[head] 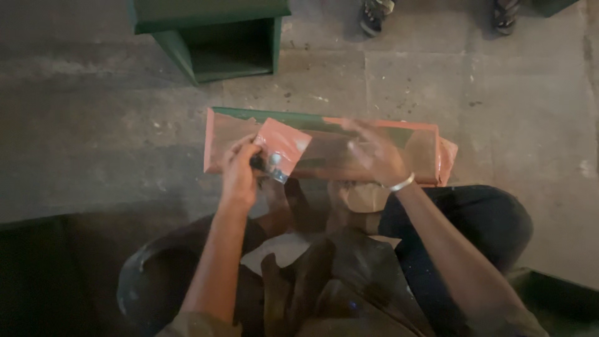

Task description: The person sits on the floor and uses a small rectangular card to scoop reddish-brown paste from a container and spread it onto a green metal furniture piece. They repeatedly apply the paste to the surface, smoothing it with the card.

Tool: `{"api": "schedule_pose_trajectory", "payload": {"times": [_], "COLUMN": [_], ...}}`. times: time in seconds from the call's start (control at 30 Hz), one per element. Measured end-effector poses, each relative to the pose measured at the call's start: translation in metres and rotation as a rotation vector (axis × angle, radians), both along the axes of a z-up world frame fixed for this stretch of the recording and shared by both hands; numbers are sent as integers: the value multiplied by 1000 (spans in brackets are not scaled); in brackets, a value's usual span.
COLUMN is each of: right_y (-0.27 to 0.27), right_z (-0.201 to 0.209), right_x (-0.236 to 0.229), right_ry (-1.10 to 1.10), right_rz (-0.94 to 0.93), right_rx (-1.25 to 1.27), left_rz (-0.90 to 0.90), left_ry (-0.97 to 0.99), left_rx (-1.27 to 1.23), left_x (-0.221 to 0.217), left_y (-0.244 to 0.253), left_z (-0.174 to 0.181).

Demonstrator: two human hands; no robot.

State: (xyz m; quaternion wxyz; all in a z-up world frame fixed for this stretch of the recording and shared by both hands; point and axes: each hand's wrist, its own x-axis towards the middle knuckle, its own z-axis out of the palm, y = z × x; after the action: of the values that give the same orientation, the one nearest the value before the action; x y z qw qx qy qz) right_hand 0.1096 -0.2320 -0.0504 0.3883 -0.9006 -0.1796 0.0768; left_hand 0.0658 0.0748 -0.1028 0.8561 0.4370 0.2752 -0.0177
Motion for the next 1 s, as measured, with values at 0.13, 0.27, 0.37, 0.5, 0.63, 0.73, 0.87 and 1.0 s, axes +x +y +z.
{"api": "schedule_pose_trajectory", "payload": {"times": [0.13,0.27,0.37,0.5,0.63,0.73,0.87,1.0], "right_y": [24,44,26,-17,15,85,176,181], "right_z": [-36,-48,-37,-28,-58,-85,-79,-24], "right_x": [19,13,9,17,28,26,28,31], "right_ry": [-157,-346,-140,-45,-182,-286,-631,-600], "right_rz": [-229,-130,-41,-191,48,42,90,172], "right_rx": [-465,-818,-716,-734,-865,-855,-690,-467], "left_rz": [-16,-20,-14,5,121,220,240,191], "left_ry": [-53,-73,-69,-47,105,-43,-196,-207], "left_rx": [3,-56,-73,-73,-19,-75,-94,-162], "left_x": [1,4,6,7,3,3,0,-9], "left_y": [10,13,16,15,28,42,60,73], "left_z": [6,6,16,31,32,28,29,27]}}
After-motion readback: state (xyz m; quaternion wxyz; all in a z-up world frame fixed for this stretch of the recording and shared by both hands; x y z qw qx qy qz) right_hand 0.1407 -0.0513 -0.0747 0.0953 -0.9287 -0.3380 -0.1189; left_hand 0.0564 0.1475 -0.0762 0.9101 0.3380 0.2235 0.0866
